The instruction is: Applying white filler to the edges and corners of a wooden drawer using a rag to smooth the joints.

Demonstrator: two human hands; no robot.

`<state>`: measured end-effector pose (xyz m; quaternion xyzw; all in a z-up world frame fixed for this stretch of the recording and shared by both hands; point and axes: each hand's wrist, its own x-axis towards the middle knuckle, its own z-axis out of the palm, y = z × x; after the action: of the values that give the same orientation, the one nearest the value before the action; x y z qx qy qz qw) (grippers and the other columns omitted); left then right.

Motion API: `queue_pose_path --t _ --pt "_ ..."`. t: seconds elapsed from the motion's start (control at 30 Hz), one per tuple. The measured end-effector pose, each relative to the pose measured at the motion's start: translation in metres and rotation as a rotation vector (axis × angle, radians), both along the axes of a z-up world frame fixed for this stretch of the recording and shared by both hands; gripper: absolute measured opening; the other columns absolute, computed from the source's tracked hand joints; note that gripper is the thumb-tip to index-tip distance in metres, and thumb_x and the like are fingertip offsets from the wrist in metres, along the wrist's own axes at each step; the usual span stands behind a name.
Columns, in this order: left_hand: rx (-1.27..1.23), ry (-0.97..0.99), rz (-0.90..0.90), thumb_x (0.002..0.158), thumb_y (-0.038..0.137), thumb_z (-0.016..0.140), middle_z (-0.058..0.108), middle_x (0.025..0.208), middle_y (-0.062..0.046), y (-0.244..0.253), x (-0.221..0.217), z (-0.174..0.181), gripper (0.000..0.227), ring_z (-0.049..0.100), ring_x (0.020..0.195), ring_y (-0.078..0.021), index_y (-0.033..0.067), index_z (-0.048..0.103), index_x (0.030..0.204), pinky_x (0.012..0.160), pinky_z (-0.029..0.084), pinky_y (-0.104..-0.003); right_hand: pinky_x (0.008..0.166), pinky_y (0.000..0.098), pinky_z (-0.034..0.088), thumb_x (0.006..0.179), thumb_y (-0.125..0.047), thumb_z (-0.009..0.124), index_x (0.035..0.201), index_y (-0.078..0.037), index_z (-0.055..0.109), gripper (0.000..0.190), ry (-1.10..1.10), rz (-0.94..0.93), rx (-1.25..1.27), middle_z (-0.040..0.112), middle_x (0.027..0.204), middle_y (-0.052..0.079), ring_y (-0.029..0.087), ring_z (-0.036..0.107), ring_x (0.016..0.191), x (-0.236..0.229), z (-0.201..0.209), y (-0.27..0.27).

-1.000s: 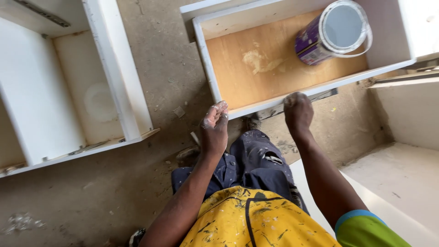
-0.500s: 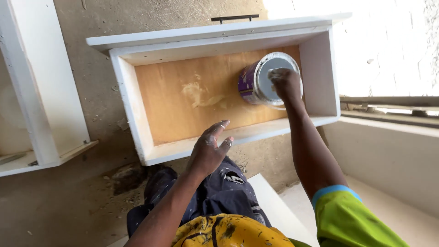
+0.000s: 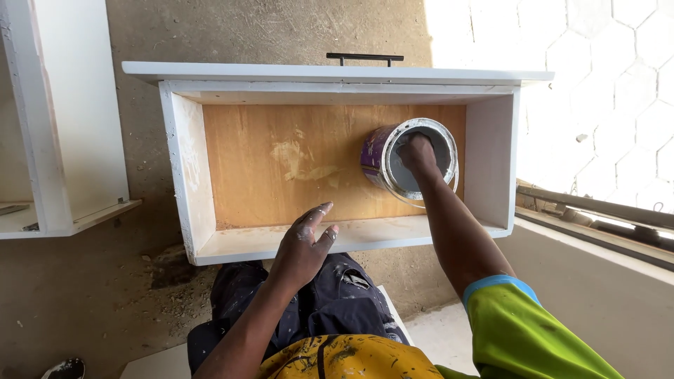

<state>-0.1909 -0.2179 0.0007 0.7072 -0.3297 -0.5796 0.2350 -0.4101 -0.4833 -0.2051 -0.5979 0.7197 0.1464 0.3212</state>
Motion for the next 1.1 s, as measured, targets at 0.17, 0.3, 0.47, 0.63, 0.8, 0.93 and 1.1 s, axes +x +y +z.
queue_pose_path --t 0.17,0.3,0.47,0.63,0.8,0.93,1.1 --pt "-0.029 0.007 0.059 0.1 0.026 0.056 0.056 0.149 -0.019 -0.001 0.006 0.005 0.051 0.05 0.142 -0.036 0.0116 0.054 0.149 0.118 0.039 -0.05 0.067 0.0522 0.056 0.095 -0.014 0.061 0.117 0.007 0.067 0.031 -0.121 -0.01 0.019 0.069 0.092 0.028 0.042 0.073 0.086 -0.005 0.007 -0.007" --pt "-0.071 -0.002 0.1 0.1 0.025 0.057 0.057 0.148 -0.02 0.005 0.011 0.006 0.05 0.05 0.141 -0.037 0.0111 0.055 0.148 0.117 0.039 -0.05 0.08 0.0486 0.059 0.1 -0.012 0.056 0.125 0.016 0.059 0.038 -0.208 -0.119 0.12 0.066 0.1 0.034 0.043 0.071 0.093 -0.008 0.049 -0.001" --pt "-0.087 0.008 0.09 0.101 0.024 0.056 0.058 0.147 -0.021 0.015 0.014 0.007 0.048 0.052 0.14 -0.0377 0.0104 0.057 0.147 0.117 0.04 -0.05 0.058 0.0333 0.052 0.092 -0.019 0.061 0.113 0.007 0.063 0.033 -0.443 -0.339 0.185 0.06 0.083 0.021 0.024 0.068 0.071 -0.047 0.051 0.004" --pt "-0.098 -0.007 0.04 0.102 0.025 0.055 0.059 0.145 -0.02 0.026 0.016 0.0 0.047 0.053 0.138 -0.0377 0.0107 0.057 0.146 0.116 0.04 -0.051 0.055 0.0271 0.046 0.084 -0.01 0.07 0.096 0.005 0.069 0.02 -0.452 -0.196 0.203 0.062 0.076 0.018 0.023 0.066 0.068 -0.04 0.094 0.026" --pt "-0.108 -0.008 0.018 0.1 0.026 0.056 0.06 0.144 -0.019 0.036 0.012 -0.002 0.048 0.053 0.138 -0.0376 0.0115 0.057 0.146 0.115 0.041 -0.052 0.05 0.0259 0.043 0.08 -0.006 0.072 0.091 0.003 0.072 0.014 -0.434 -0.108 0.211 0.058 0.067 0.013 0.018 0.061 0.06 -0.042 0.096 0.034" --pt "-0.112 0.007 0.044 0.101 0.026 0.055 0.059 0.145 -0.02 0.041 0.013 0.003 0.048 0.053 0.138 -0.0379 0.0121 0.057 0.147 0.116 0.041 -0.051 0.048 0.0256 0.039 0.08 -0.007 0.069 0.092 0.003 0.072 0.016 -0.411 -0.16 0.267 0.063 0.072 0.016 0.013 0.054 0.056 -0.018 0.129 0.03" --pt "-0.101 0.039 0.146 0.101 0.023 0.055 0.059 0.145 -0.021 0.05 0.019 0.012 0.047 0.052 0.138 -0.0397 0.0111 0.057 0.147 0.115 0.041 -0.053 0.045 0.0305 0.036 0.076 -0.011 0.067 0.089 0.003 0.072 0.02 -0.235 -0.104 0.365 0.062 0.067 0.017 0.017 0.053 0.051 -0.019 0.1 0.014"
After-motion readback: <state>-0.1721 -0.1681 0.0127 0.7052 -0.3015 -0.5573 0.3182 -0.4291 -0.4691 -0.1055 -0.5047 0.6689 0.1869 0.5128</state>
